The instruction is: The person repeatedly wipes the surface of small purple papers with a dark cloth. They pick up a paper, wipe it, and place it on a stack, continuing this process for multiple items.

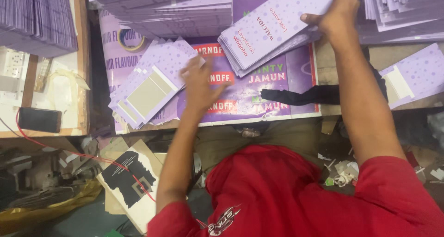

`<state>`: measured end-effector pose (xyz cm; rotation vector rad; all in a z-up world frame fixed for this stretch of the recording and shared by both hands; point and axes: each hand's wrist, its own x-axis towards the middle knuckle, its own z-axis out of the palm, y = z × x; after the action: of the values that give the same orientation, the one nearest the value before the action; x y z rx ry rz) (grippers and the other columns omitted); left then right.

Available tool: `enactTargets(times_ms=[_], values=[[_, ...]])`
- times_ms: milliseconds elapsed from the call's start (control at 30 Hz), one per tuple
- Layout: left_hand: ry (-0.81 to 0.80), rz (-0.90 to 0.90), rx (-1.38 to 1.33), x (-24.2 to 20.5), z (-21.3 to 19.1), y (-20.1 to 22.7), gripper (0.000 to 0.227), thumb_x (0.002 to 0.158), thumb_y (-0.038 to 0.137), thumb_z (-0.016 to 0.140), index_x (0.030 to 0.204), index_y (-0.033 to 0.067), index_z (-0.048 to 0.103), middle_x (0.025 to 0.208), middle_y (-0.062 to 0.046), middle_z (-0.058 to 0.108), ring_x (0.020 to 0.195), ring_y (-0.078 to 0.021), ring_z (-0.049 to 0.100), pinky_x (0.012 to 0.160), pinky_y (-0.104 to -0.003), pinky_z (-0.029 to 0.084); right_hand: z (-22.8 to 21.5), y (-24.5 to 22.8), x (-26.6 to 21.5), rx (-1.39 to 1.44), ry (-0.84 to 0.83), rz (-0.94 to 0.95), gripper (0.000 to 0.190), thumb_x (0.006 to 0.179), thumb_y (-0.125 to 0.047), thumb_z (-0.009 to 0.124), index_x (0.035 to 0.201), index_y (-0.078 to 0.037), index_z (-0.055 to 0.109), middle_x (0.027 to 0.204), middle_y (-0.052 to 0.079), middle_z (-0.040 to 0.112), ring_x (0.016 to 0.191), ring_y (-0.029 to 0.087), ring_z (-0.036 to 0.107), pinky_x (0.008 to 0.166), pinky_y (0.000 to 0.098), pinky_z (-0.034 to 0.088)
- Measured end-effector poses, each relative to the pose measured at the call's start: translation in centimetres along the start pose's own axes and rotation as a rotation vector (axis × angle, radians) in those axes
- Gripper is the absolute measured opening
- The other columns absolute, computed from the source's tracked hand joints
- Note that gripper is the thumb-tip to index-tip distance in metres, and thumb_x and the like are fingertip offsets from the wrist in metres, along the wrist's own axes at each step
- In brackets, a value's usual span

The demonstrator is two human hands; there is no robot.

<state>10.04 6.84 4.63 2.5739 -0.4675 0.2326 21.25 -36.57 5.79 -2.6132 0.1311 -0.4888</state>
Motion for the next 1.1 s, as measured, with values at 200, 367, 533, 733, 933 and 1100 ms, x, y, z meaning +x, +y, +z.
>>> enactTargets(times_ms=[200,367,533,733,933,1100], values=[[-0.022,0.175,0.17,5.1,4.1,5.1,0.089,0.094,0.069,0.066,0.159,0.0115,0.045,0.165,-0.019,0.039,0.157,-0.0325,0.032,0.121,-0.073,0.013,-2.7,-2.6,0.8,-0.061,0.264,-0.199,0.08,0.056,-0.034,0.104,0.109,0.01,0.064,0.098,0.022,0.071,0.089,0.038,0.073,0.076,0.0425,0.06],[-0.158,0.112,0.173,5.3,0.5,7.0,0.095,0.083,0.07,0.064,0.151,0.0067,0.044,0.158,-0.022,0.037,0.15,-0.0397,0.026,0.11,-0.079,0.006,-8.4,-11.1,-2.0,0.548,0.105,-0.237,0.022,0.097,0.008,0.076,0.112,0.006,0.059,0.105,0.013,0.073,0.097,0.019,0.075,0.081,0.0293,0.055],[0.025,-0.041,-0.22,2.6,-0.1,8.2,0.079,0.092,0.057,0.062,0.152,0.007,0.046,0.157,-0.018,0.042,0.147,-0.039,0.032,0.11,-0.073,0.014,-15.6,-19.7,-13.9,0.294,0.353,-0.405,0.021,0.099,0.004,0.079,0.111,0.005,0.062,0.093,0.013,0.065,0.075,0.019,0.061,0.067,0.0327,0.048],[-0.253,-0.708,-1.589,-5.3,0.3,0.8,0.064,0.091,0.035,0.068,0.143,0.0011,0.052,0.14,-0.016,0.056,0.128,-0.0301,0.05,0.103,-0.056,0.035,-10.5,-24.3,-23.5,0.332,-0.039,-1.127,0.016,0.085,-0.015,0.074,0.098,-0.011,0.066,0.106,0.008,0.071,0.089,0.02,0.068,0.071,0.0296,0.056],[-0.612,-0.63,-1.36,-7.8,0.3,-4.4,0.051,0.09,0.012,0.074,0.135,-0.0048,0.058,0.123,-0.013,0.07,0.109,-0.0212,0.068,0.097,-0.038,0.055,-1.5,-22.2,-26.0,0.365,-0.591,-1.109,0.03,0.085,-0.029,0.077,0.108,-0.011,0.07,0.11,0.004,0.071,0.1,0.024,0.065,0.083,0.0389,0.052],[-0.972,-0.365,-0.935,-5.3,-3.1,-5.3,0.049,0.087,0.008,0.07,0.135,-0.0003,0.062,0.118,-0.01,0.074,0.105,-0.0182,0.068,0.094,-0.035,0.054,0.0,-18.5,-25.8,0.356,-0.212,-0.496,0.06,0.076,-0.04,0.088,0.124,-0.01,0.067,0.119,0.018,0.065,0.117,0.037,0.058,0.106,0.0508,0.043]])
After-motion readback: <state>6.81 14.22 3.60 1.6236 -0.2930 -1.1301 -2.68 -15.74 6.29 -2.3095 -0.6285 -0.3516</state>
